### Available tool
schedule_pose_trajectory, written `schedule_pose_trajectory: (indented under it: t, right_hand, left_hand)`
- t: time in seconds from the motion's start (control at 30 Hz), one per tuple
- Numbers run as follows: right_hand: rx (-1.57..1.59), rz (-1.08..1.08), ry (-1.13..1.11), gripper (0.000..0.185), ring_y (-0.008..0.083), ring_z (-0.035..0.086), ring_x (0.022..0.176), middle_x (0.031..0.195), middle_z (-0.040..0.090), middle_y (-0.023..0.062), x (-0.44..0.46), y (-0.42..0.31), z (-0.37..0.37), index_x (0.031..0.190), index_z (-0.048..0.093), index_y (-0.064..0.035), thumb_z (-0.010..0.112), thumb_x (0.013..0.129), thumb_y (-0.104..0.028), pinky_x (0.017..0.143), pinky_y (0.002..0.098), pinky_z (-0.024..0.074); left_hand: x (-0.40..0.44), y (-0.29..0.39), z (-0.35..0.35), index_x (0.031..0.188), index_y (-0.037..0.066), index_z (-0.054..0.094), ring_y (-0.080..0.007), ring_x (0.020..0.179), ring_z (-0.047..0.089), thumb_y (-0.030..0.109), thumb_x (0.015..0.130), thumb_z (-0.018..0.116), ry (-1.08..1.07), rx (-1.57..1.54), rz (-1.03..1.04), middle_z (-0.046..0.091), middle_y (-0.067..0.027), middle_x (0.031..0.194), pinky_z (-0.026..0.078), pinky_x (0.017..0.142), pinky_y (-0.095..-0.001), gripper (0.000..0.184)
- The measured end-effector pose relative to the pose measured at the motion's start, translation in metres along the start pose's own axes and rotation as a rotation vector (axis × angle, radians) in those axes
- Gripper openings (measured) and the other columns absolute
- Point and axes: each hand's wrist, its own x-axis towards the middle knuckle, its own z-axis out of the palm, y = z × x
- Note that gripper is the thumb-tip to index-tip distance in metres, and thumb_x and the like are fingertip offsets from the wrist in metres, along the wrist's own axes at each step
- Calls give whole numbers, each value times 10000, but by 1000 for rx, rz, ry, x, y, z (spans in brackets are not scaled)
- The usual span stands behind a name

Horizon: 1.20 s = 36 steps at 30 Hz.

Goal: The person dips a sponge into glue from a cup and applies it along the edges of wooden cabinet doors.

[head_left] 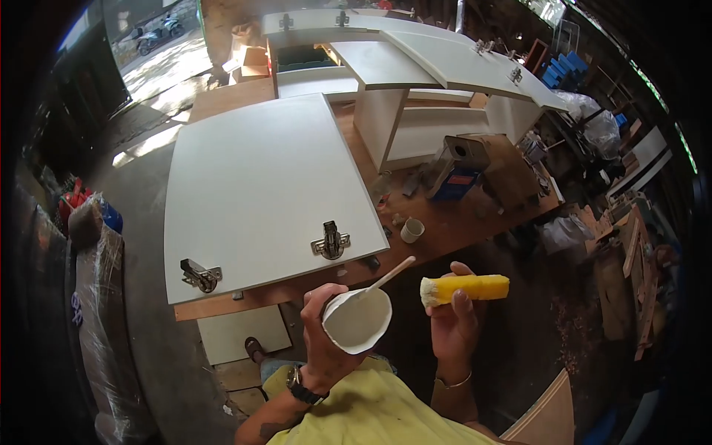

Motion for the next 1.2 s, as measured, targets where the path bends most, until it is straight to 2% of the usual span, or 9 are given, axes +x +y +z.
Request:
schedule_pose_trajectory:
  t: [0.2,0.23,0.3,0.43,0.47,0.73,0.83,1.03,1.2]
  right_hand:
    - [-39,-104,156,343,124,569,731,905,582,48,-3,35,-9,1104,558,-10,679,899,-257,581,273,455]
    - [-70,-63,109,320,134,594,843,1036,576,35,-4,40,-15,1147,554,-63,651,922,-269,613,258,488]
    - [-122,-50,161,303,131,614,838,1025,606,49,-6,48,-6,1147,588,-52,680,899,-199,662,246,518]
    - [-141,-22,168,330,135,635,875,1024,636,66,-6,59,18,1147,588,-47,718,845,-71,752,241,543]
    - [-148,-18,163,325,141,640,897,1035,639,66,-9,61,18,1145,591,-49,713,844,-56,778,253,549]
    - [-477,-143,253,289,144,638,867,1013,639,61,-2,68,8,1102,599,-26,708,835,-25,792,256,533]
    - [-629,-269,255,293,129,634,887,994,653,59,6,68,16,1091,610,-5,724,823,-37,803,254,519]
    - [-1000,-411,255,333,153,640,931,1025,667,89,13,82,17,1068,623,27,773,789,-76,866,286,503]
    - [-1069,-464,231,312,177,644,923,1022,666,99,19,91,12,1025,646,21,793,767,-77,862,306,502]
  left_hand:
    - [4,-21,-74,1254,28,349,-249,999,492,176,624,875,-105,108,115,489,-128,1141,411,853,-394,834]
    - [3,-22,-90,1259,26,347,-250,999,493,185,629,873,-137,118,112,490,-128,1140,411,853,-395,836]
    - [2,-26,-125,1283,34,336,-251,1002,498,224,641,869,-212,224,142,485,-133,1149,419,855,-392,856]
    - [-4,-34,-178,1294,40,322,-237,1006,500,243,654,844,-139,49,34,455,-132,1181,435,856,-379,851]
    - [0,-30,-194,1293,33,318,-235,1011,493,260,673,827,-183,318,106,449,-135,1183,433,856,-379,834]
    - [-10,-40,-233,1354,4,294,-248,1067,486,368,698,814,257,160,-104,462,-137,1177,437,884,-394,913]
    - [-28,-57,-248,1361,-10,303,-257,1067,508,329,679,808,396,193,-305,496,-135,1148,448,905,-404,914]
    - [-26,-56,-250,1388,-36,320,-271,1173,517,14,753,690,544,129,-296,483,-172,1330,452,993,-390,737]
    - [-28,-68,-261,1328,-48,445,-235,1114,582,-35,799,678,619,201,-266,591,-141,1242,484,952,-349,578]
